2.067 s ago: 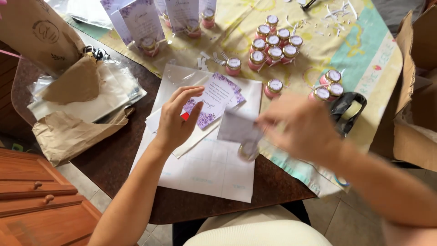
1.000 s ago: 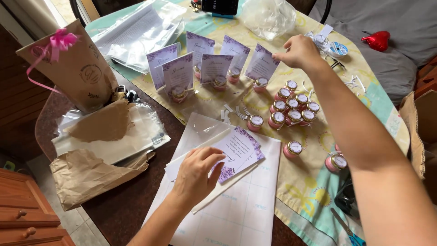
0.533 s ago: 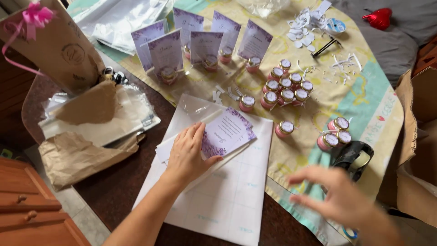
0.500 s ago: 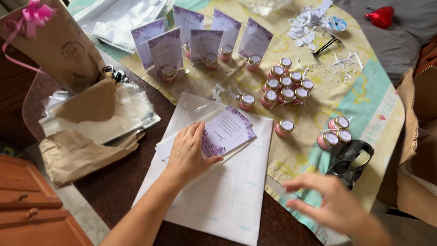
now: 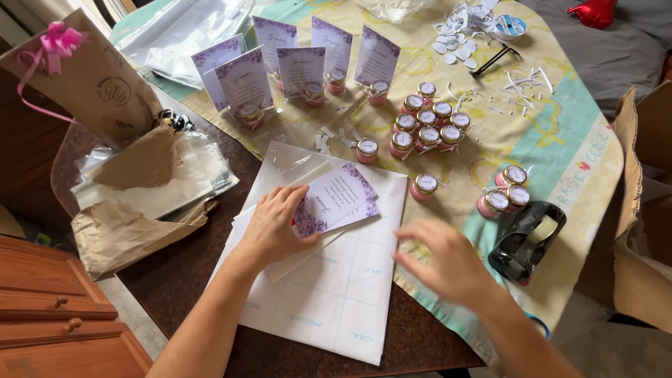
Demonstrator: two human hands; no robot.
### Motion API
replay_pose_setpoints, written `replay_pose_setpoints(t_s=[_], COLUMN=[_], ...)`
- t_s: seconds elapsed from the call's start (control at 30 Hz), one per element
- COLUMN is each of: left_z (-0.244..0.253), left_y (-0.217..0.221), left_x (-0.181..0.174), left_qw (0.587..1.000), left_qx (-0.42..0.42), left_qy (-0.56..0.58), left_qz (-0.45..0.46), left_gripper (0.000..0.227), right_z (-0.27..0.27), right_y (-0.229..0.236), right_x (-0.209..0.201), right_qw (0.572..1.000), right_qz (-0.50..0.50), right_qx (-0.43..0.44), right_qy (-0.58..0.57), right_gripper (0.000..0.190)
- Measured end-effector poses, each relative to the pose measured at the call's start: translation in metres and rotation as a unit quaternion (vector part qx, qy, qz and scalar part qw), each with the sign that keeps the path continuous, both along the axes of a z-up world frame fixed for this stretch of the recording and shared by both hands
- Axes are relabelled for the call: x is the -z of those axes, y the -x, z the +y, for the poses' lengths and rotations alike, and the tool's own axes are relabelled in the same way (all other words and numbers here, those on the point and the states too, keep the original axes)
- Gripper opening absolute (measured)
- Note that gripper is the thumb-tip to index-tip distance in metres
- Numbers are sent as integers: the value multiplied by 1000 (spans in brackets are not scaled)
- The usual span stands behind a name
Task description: The person packages small jars into clear plastic bags along with decorative cards, uses scissors to cut small pieces of adhesive or tape, and ties the bags closed with white ribbons.
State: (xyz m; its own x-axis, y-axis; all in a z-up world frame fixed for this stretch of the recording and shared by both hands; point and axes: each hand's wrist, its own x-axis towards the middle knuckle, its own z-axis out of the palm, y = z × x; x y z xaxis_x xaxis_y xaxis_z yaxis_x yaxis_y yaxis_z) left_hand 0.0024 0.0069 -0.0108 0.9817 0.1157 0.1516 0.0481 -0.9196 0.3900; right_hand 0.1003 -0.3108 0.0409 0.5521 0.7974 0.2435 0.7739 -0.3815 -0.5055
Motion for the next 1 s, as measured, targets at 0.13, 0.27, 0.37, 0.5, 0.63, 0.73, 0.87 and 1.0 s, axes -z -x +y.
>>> replay_pose_setpoints(t_s=[0.13, 0.27, 0.37, 0.5, 0.63, 0.73, 0.87, 1.0], left_z=[9, 23, 35, 59, 45, 56, 65, 28], left_y=[3, 2, 4, 6, 21, 21, 25, 32], left_x=[-17, -6, -3, 11, -5, 5, -1, -18], left_qw=[998, 995, 992, 990, 992, 996, 998, 987], left_qx=[36, 58, 75, 100, 59, 75, 45, 37], left_qy=[50, 75, 96, 86, 22, 11, -22, -19], left_qz=[15, 21, 24, 43, 105, 49, 34, 158], left_gripper=[94, 95, 96, 120, 169, 165, 157, 174], right_z=[56, 109, 134, 148, 138, 124, 103, 91], right_y=[-62, -90, -95, -97, -95, -78, -45, -25], right_x=[18, -4, -18, 9, 36, 33, 29, 28], right_qw=[995, 977, 962, 953, 948, 938, 933, 942], right_qz=[-65, -4, 54, 32, -88, -130, -162, -156], right_qx=[-46, -175, -188, -191, -173, -168, -139, -104], right_qy=[66, 125, 192, 235, 253, 273, 290, 277], right_gripper=[38, 86, 105, 98, 88, 83, 89, 132])
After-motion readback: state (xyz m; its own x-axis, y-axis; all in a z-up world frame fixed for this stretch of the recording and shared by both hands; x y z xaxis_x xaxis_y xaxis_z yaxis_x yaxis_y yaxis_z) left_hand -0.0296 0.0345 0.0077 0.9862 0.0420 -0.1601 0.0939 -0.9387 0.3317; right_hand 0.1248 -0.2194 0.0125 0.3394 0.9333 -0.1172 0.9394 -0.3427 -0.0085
